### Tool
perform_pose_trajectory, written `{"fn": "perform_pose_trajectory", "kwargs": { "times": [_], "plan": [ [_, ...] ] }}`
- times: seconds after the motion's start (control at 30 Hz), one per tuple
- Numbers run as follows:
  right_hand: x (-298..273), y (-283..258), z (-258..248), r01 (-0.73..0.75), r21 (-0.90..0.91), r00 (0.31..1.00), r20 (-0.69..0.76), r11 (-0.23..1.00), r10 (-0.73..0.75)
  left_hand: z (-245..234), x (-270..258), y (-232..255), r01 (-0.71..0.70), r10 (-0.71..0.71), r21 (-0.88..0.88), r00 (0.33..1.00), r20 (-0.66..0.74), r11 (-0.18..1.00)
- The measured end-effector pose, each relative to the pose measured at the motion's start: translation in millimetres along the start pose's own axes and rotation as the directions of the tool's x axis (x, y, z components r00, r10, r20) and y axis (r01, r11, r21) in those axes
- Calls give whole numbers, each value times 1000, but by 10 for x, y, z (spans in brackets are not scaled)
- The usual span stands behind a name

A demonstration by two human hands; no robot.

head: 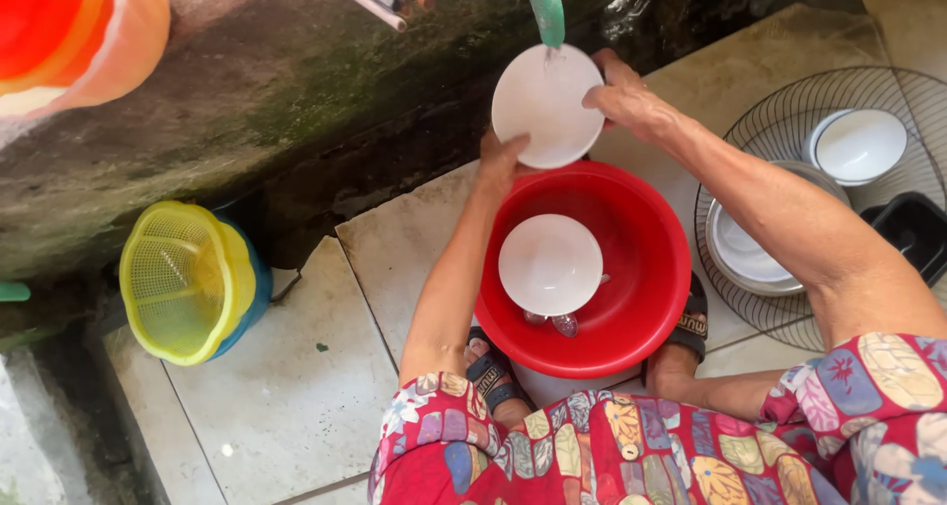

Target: Washing ceramic bowls and utensils with soap and water at a low-level tap.

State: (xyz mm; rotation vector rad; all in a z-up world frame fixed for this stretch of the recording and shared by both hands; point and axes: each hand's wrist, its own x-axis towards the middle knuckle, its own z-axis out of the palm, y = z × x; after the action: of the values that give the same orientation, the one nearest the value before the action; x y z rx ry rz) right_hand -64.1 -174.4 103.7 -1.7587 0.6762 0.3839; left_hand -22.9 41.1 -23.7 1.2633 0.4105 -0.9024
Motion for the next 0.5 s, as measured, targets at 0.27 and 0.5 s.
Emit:
{"fn": "perform_pose_trajectory", "kwargs": {
  "times": [0.27, 0.5],
  "plan": [
    [276, 378, -370, -71, 32, 994, -79, 997, 74, 875, -898, 1005, -126, 166, 417, 984, -62, 900],
    [-146, -246, -478, 93, -259, 995, 66, 961, -79, 517, -426, 327, -240, 240, -11, 971, 10, 971]
  ]
}}
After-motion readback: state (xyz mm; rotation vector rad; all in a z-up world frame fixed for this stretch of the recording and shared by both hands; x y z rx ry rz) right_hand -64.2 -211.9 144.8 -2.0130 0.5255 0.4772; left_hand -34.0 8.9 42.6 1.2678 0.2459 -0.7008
